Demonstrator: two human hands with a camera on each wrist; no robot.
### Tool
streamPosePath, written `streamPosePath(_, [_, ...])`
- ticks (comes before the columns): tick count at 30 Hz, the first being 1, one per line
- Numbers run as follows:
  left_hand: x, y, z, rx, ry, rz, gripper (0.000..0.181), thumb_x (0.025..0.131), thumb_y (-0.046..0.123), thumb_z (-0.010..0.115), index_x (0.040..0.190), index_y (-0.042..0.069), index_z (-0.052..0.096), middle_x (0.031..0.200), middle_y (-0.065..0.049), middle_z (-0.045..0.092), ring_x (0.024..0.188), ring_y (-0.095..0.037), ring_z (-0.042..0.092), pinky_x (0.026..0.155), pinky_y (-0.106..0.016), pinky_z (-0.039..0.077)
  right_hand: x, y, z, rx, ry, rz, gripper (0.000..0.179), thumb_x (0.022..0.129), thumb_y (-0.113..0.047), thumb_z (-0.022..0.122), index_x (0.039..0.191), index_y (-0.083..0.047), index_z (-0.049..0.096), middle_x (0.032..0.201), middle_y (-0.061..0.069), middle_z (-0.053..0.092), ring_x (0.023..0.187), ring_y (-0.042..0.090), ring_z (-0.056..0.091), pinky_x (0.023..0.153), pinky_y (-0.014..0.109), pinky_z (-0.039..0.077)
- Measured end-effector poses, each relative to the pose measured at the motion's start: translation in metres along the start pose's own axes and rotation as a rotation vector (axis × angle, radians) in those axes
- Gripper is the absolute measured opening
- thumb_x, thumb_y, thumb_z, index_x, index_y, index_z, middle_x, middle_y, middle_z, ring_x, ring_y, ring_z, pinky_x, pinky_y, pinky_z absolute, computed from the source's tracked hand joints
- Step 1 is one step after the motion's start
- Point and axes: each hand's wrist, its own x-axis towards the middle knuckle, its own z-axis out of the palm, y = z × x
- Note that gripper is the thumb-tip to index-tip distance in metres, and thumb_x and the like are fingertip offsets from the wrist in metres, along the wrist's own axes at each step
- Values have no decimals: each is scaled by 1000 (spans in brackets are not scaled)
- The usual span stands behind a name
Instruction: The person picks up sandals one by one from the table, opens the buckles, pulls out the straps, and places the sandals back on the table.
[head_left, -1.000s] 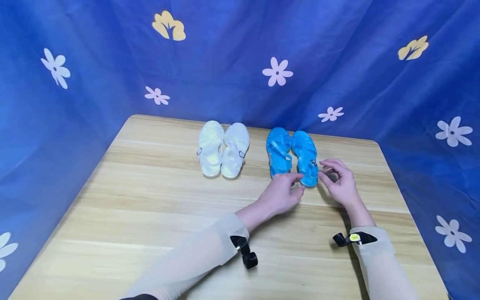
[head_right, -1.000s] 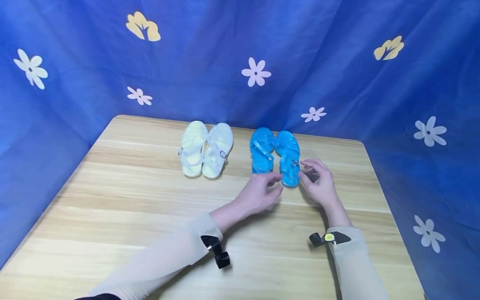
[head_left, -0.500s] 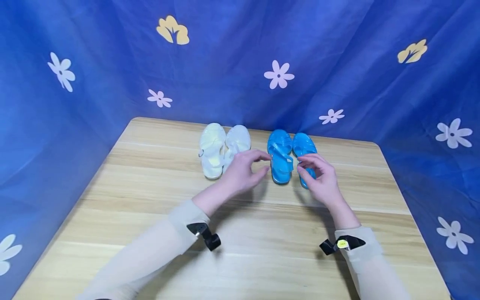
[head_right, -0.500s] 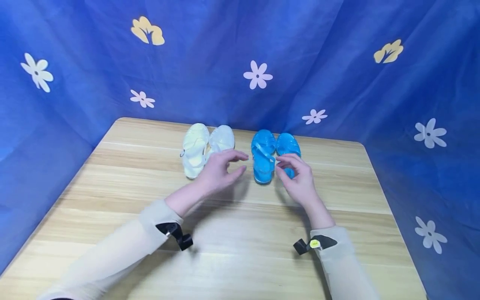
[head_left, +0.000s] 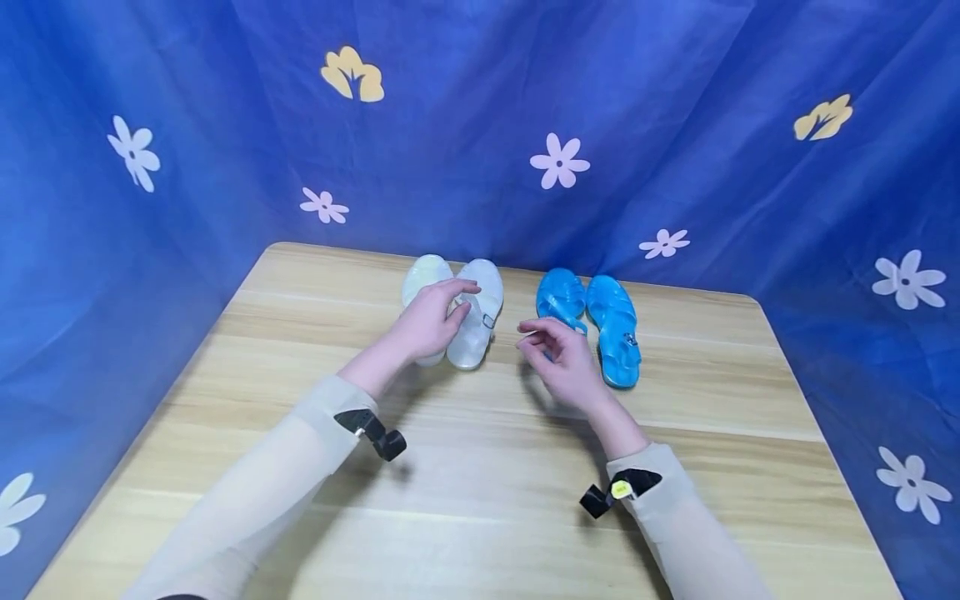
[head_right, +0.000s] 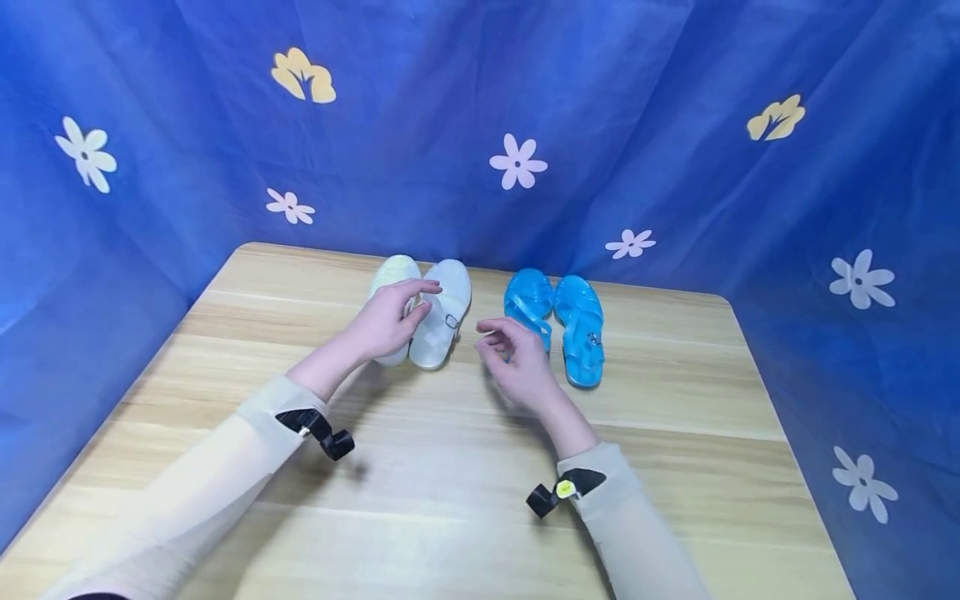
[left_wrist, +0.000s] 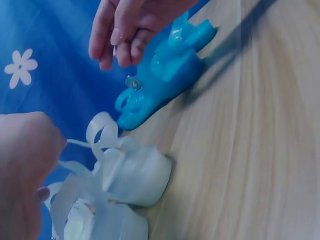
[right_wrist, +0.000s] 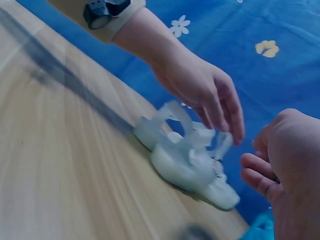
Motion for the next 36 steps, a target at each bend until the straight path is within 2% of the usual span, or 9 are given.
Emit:
streamPosePath(6, [1,-9,-3,34,-10,14,33,106,8,63,138,-2,64,142,-18,64,137,-35,55,118,-45,39,16,9,27,-10,35,154,34,102,-6,69,133,9,64,125,25,68,102,35,71,75,22,57])
streamPosePath(9, [2,-12,-2,53,-16,20,33,106,7,64,137,-3,65,137,-20,66,129,-35,61,112,-46,46,28,16,37,-50,67,228,37,103,-15,72,133,7,65,121,19,70,97,35,73,68,23,56])
streamPosePath(12, [3,-15,-1,51,-4,26,31,105,7,66,133,-4,66,131,-21,70,121,-35,66,105,-46,51,38,23,45,-107,93,261,41,101,-23,76,130,4,68,115,14,71,91,30,73,67,26,57])
streamPosePath(15, [5,-16,-1,37,12,23,28,104,8,68,130,-3,69,124,-20,73,114,-33,69,99,-45,54,47,30,52,-177,106,260,43,98,-28,79,128,1,69,113,11,69,87,22,72,68,29,58])
streamPosePath(20, [5,-17,0,25,16,11,27,105,12,68,129,-2,71,122,-17,74,112,-30,70,98,-43,55,54,40,58,-235,90,224,36,98,-24,80,124,0,73,103,9,68,83,19,67,70,29,56])
streamPosePath(28, [1,-14,-1,-48,34,36,26,103,13,72,123,-3,75,123,-18,74,117,-33,70,103,-45,54,50,46,54,-203,91,172,30,98,-16,80,123,0,77,100,8,71,87,21,66,77,31,56])
streamPosePath(36, [-14,-10,-2,-27,2,68,25,103,16,72,119,-2,77,116,-15,76,112,-30,71,100,-45,55,37,48,48,-198,63,144,28,96,-14,81,121,-2,79,96,6,72,86,19,67,76,31,57])
